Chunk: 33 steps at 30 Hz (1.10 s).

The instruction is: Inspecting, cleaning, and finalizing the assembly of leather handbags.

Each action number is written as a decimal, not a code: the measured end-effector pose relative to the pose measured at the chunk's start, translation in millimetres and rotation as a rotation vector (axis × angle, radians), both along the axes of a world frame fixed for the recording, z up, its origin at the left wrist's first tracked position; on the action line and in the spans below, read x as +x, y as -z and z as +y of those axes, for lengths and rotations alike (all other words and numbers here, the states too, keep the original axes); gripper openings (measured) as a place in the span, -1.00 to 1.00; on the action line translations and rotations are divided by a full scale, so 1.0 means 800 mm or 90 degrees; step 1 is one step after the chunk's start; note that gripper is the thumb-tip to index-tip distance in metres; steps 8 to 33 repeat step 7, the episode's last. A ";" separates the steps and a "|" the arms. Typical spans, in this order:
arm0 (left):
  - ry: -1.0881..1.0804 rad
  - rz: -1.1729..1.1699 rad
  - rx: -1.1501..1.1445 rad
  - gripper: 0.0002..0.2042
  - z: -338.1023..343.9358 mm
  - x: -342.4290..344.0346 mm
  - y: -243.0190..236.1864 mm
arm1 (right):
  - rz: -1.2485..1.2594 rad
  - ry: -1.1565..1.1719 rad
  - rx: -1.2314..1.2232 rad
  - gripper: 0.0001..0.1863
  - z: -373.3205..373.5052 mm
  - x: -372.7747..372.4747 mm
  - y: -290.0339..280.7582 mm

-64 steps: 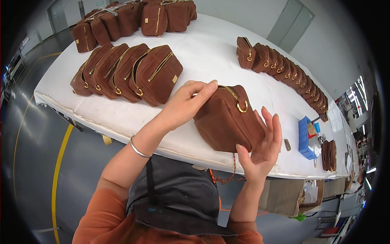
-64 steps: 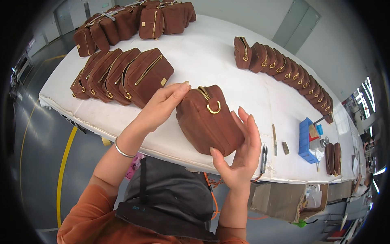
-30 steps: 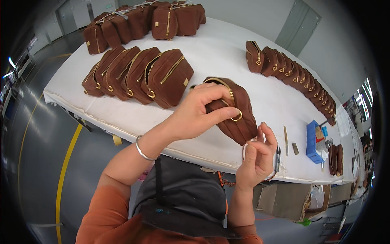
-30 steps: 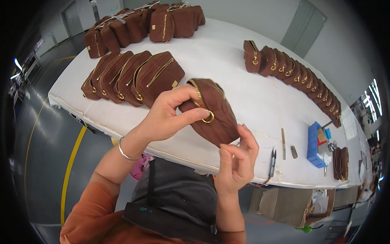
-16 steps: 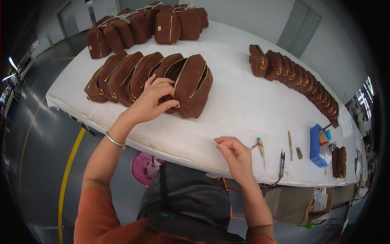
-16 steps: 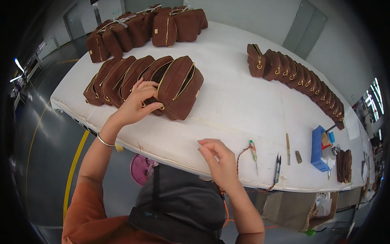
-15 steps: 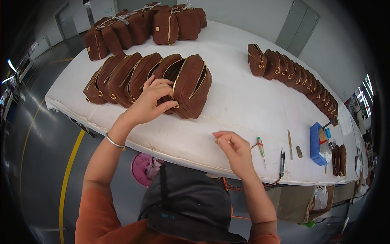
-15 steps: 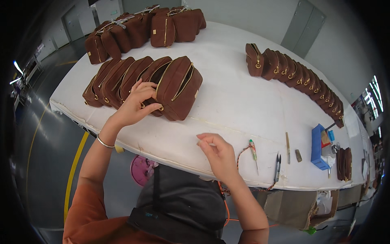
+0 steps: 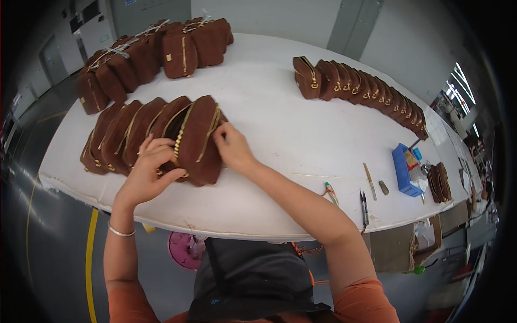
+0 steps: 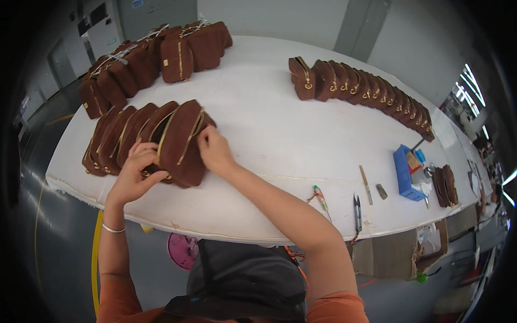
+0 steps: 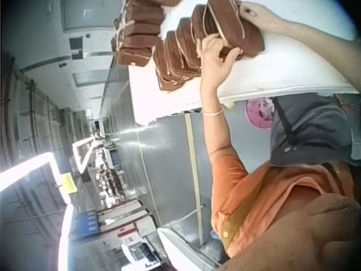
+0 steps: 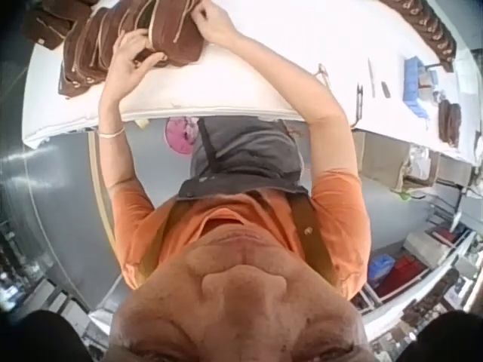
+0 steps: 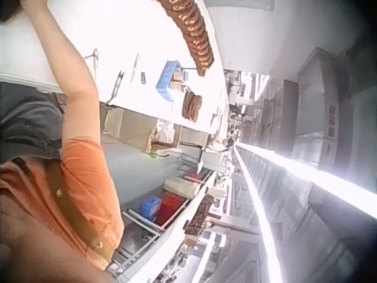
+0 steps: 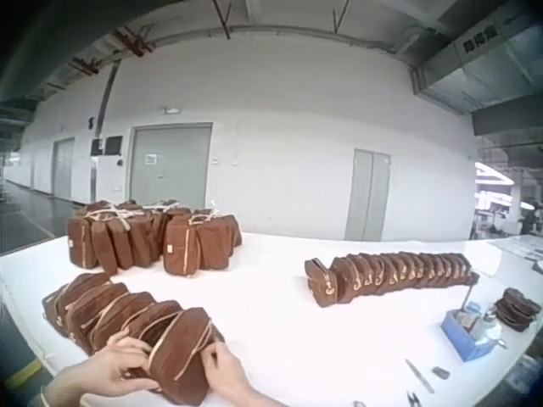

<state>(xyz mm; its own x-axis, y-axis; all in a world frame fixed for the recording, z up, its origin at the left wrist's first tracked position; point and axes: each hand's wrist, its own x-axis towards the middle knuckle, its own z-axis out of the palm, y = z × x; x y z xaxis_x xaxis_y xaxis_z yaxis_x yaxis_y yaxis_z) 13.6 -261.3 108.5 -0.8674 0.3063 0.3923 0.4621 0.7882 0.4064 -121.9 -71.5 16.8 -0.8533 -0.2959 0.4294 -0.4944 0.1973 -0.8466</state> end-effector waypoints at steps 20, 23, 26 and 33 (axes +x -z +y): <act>-0.096 0.010 0.035 -0.72 -0.060 0.006 0.000 | -0.080 -0.127 -0.020 -0.88 -0.081 -0.009 0.014; -0.096 0.010 0.035 -0.72 -0.060 0.006 0.000 | -0.080 -0.127 -0.020 -0.88 -0.081 -0.009 0.014; -0.096 0.010 0.035 -0.72 -0.060 0.006 0.000 | -0.080 -0.127 -0.020 -0.88 -0.081 -0.009 0.014; -0.096 0.010 0.035 -0.72 -0.060 0.006 0.000 | -0.080 -0.127 -0.020 -0.88 -0.081 -0.009 0.014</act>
